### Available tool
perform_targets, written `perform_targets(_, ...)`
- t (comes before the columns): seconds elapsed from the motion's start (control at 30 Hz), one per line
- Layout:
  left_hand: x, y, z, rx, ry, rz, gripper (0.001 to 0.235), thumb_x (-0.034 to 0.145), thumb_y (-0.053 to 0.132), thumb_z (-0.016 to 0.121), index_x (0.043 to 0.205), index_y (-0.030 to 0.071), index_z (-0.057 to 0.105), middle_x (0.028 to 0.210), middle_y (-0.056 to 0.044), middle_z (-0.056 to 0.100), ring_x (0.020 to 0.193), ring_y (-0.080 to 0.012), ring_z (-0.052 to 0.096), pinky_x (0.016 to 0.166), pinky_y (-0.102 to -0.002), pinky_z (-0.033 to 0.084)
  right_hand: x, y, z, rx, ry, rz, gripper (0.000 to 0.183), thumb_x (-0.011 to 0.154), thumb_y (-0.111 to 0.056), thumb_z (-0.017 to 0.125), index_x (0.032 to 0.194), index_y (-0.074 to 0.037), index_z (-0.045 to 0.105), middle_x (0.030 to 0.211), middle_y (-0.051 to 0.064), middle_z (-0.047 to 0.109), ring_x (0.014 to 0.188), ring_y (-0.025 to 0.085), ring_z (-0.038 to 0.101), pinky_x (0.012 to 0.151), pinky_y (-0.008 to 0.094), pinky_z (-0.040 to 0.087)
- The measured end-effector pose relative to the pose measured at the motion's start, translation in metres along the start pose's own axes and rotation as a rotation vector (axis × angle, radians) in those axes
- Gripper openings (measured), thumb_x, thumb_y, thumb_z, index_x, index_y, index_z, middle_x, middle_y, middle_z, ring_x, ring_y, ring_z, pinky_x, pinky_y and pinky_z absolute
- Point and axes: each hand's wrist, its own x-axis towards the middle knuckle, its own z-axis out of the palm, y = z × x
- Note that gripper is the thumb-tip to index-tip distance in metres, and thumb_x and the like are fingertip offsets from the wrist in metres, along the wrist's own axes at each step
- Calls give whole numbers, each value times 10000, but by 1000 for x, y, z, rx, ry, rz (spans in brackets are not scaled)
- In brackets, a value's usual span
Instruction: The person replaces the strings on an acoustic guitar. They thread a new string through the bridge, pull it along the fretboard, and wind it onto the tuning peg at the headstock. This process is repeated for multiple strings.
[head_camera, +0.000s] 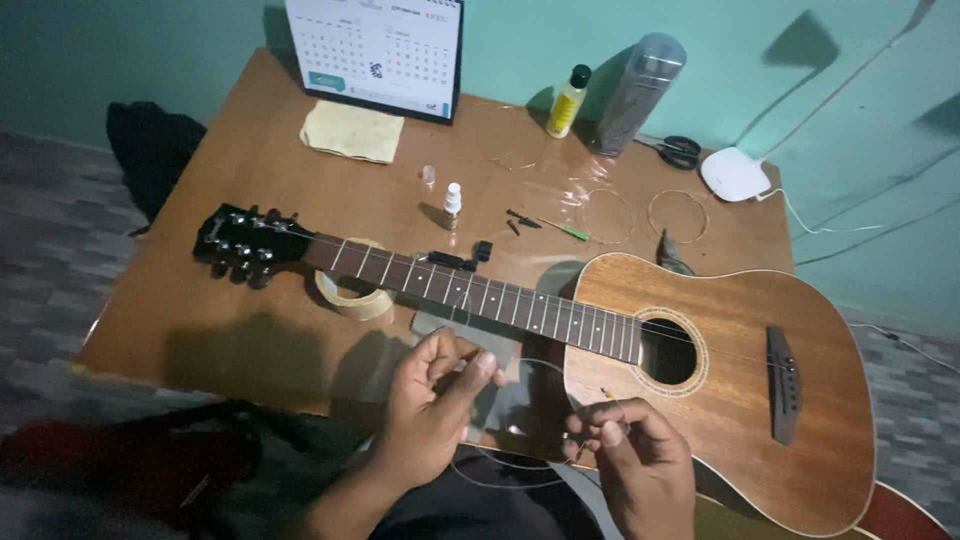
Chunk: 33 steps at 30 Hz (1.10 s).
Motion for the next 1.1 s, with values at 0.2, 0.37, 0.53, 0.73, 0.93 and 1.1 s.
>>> perform_targets(0.2,2,12,-4,-159,-113,-38,294,1029,184,577,828,123,372,791,-197,693,477,-120,532,619,-292,464,1,-5,-4,-62,71,-52,234,1051,-126,550,965,70,644,858,261,637,635,322,648,574,391,550)
perform_targets(0.37,5,24,-10,-90,-176,-3,293,1060,295,492,905,46,490,931,-198,729,429,-136,538,478,-235,444,3,-10,-4,-326,197,-81,358,1095,-251,510,929,20,676,935,112,598,753,207,520,565,323,407)
perform_targets(0.53,9,14,-15,-176,-64,-20,319,1009,308,569,927,0,578,871,-171,702,422,-179,588,331,-276,465,4,6,-32,-217,279,-96,287,1036,-193,615,1026,82,696,833,211,680,641,179,572,428,243,393)
perform_targets(0.73,12,21,-16,-73,-3,-16,507,884,552,651,829,49,623,755,-108,667,478,-204,612,394,-294,485,15,-17,-20,4,505,-72,403,915,-16,693,1224,-160,480,725,203,644,521,159,569,489,221,469)
perform_targets(0.93,14,4,-36,-309,-156,8,528,1133,256,378,793,-57,634,799,-237,677,626,-362,684,525,-412,620,3,-46,-32,-418,369,-101,276,971,-171,639,991,89,729,825,229,765,608,258,710,554,297,565)
perform_targets(1.1,33,-4,-50,-214,-294,-23,581,1072,338,395,819,-103,677,783,-260,688,673,-338,666,619,-411,528,-3,-96,-64,-827,323,-74,264,826,-71,763,1079,2,774,1068,160,828,1007,203,796,864,298,649)
